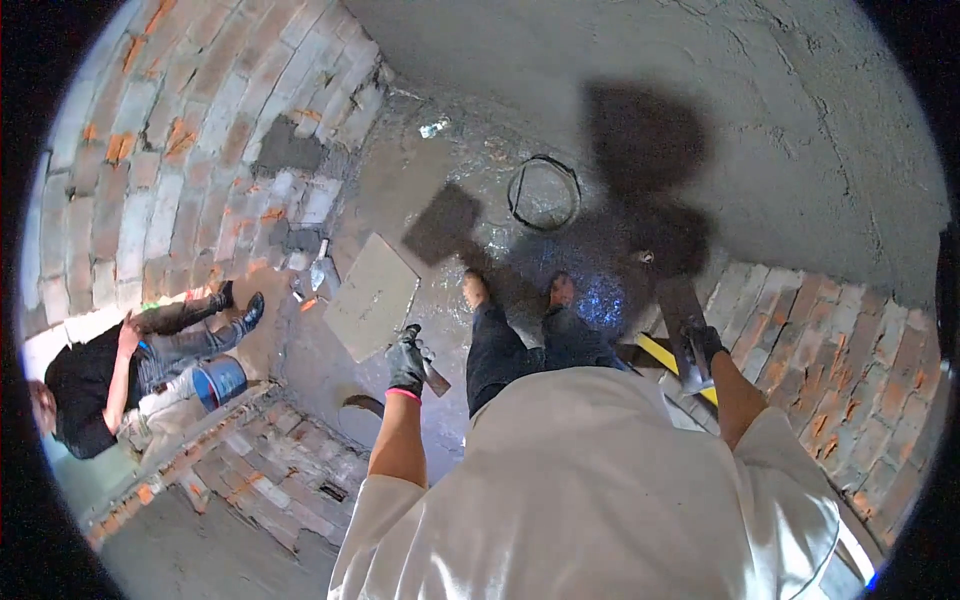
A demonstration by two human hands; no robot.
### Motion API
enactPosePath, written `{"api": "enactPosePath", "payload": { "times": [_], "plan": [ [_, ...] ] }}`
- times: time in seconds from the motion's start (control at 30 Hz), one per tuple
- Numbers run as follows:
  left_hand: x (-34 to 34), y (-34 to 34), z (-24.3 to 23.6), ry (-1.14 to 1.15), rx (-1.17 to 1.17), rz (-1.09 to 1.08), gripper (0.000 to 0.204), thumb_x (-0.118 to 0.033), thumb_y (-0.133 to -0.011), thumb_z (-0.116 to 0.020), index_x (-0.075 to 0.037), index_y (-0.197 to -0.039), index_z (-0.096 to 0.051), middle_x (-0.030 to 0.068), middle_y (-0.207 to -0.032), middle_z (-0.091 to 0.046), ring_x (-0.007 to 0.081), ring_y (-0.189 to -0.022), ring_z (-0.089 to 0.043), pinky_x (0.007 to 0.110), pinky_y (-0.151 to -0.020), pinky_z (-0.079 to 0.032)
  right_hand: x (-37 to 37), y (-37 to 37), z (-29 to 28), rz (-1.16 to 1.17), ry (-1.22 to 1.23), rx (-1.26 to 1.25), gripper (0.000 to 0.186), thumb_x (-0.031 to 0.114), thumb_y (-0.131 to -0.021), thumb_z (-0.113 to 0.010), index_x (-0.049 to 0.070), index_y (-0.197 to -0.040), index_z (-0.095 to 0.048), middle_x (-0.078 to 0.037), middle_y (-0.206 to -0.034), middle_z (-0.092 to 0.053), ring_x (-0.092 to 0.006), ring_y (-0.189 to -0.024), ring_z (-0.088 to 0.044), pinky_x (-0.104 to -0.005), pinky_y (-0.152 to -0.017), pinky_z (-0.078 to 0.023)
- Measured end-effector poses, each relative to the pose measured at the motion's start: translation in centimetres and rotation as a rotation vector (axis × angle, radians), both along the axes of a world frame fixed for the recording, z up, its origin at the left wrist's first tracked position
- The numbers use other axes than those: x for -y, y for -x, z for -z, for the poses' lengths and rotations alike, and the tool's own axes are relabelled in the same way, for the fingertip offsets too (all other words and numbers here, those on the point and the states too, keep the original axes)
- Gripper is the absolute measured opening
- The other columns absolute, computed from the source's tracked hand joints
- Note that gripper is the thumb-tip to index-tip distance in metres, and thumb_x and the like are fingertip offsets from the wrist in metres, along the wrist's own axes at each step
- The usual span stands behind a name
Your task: Applying plaster to a brick wall using a hawk and trowel.
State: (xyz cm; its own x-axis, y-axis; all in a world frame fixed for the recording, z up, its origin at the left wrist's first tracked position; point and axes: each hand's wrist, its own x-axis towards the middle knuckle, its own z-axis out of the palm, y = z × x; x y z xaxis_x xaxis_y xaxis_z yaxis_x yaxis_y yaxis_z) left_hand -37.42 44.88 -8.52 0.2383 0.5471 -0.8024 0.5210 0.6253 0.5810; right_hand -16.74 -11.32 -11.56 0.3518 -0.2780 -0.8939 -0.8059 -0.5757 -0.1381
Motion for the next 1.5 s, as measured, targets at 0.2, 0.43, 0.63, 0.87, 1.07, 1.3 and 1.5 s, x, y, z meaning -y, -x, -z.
{"api": "enactPosePath", "payload": {
  "times": [0.2,0.43,0.63,0.87,1.07,1.3,1.5],
  "plan": [
    [-1.8,-6.7,3.3,0.214,0.043,0.037,0.024,-0.020,-0.076,-0.056,-0.005,-0.096,-0.058,0.0041,-0.061,-0.045,0.0179,-0.044,-0.045,0.034,-0.042,-0.043,2.1,-0.1,-0.6,-0.360,0.099,0.114,0.032,0.028,-0.081,-0.051,0.001,-0.095,-0.060,-0.016,-0.075,-0.063,-0.0273,-0.066,-0.060,-0.0365,-0.056,-0.046],
    [-6.5,-8.3,7.0,0.250,0.040,0.024,0.020,-0.017,-0.075,-0.059,-0.006,-0.091,-0.058,0.0021,-0.056,-0.044,0.0175,-0.042,-0.045,0.035,-0.041,-0.042,-6.9,0.7,1.4,-0.069,-0.121,0.062,0.017,0.024,-0.085,-0.050,0.008,-0.088,-0.056,-0.010,-0.067,-0.060,-0.0191,-0.051,-0.056,-0.0362,-0.045,-0.046],
    [-2.9,-8.8,18.9,0.427,0.062,-0.117,0.021,-0.016,-0.076,-0.059,-0.006,-0.094,-0.059,0.0022,-0.056,-0.044,0.0174,-0.043,-0.045,0.036,-0.042,-0.043,-12.7,-3.3,9.6,-1.031,0.096,-0.116,0.045,0.027,-0.080,-0.053,-0.001,-0.115,-0.048,-0.022,-0.107,-0.056,-0.0311,-0.099,-0.054,-0.0390,-0.087,-0.040],
    [8.0,-7.2,37.1,0.042,0.162,0.360,0.027,-0.015,-0.084,-0.047,-0.004,-0.108,-0.055,0.0068,-0.084,-0.053,0.0178,-0.072,-0.053,0.033,-0.064,-0.045,-20.5,-7.8,28.1,-0.771,-0.278,0.260,0.054,0.030,-0.077,-0.056,-0.003,-0.118,-0.044,-0.023,-0.118,-0.047,-0.0317,-0.110,-0.046,-0.0351,-0.094,-0.035],
    [13.0,-16.9,38.4,-0.319,-0.033,0.973,0.023,-0.022,-0.086,-0.048,-0.007,-0.102,-0.055,0.0081,-0.091,-0.057,0.0166,-0.076,-0.053,0.030,-0.065,-0.045,-21.7,-11.2,41.9,-0.733,-0.183,0.218,0.040,0.026,-0.081,-0.054,0.002,-0.113,-0.051,-0.020,-0.106,-0.056,-0.0305,-0.100,-0.053,-0.0379,-0.086,-0.041],
    [10.1,-17.2,45.1,0.447,0.114,-0.429,0.025,-0.020,-0.088,-0.045,-0.007,-0.108,-0.052,0.0049,-0.081,-0.054,0.0158,-0.068,-0.053,0.027,-0.062,-0.045,-27.1,-7.5,45.1,-0.658,-0.162,0.125,0.036,0.037,-0.082,-0.051,0.003,-0.088,-0.061,-0.019,-0.075,-0.061,-0.0318,-0.064,-0.060,-0.0398,-0.058,-0.048],
    [8.6,-17.5,46.4,0.357,0.244,-0.393,0.034,-0.019,-0.088,-0.042,-0.008,-0.119,-0.045,0.0067,-0.079,-0.053,0.0167,-0.057,-0.052,0.032,-0.052,-0.047,-24.2,-3.8,48.2,-1.131,-0.044,0.105,0.052,0.043,-0.076,-0.057,0.006,-0.112,-0.050,-0.018,-0.078,-0.062,-0.0348,-0.063,-0.059,-0.0413,-0.056,-0.047]
  ]
}}
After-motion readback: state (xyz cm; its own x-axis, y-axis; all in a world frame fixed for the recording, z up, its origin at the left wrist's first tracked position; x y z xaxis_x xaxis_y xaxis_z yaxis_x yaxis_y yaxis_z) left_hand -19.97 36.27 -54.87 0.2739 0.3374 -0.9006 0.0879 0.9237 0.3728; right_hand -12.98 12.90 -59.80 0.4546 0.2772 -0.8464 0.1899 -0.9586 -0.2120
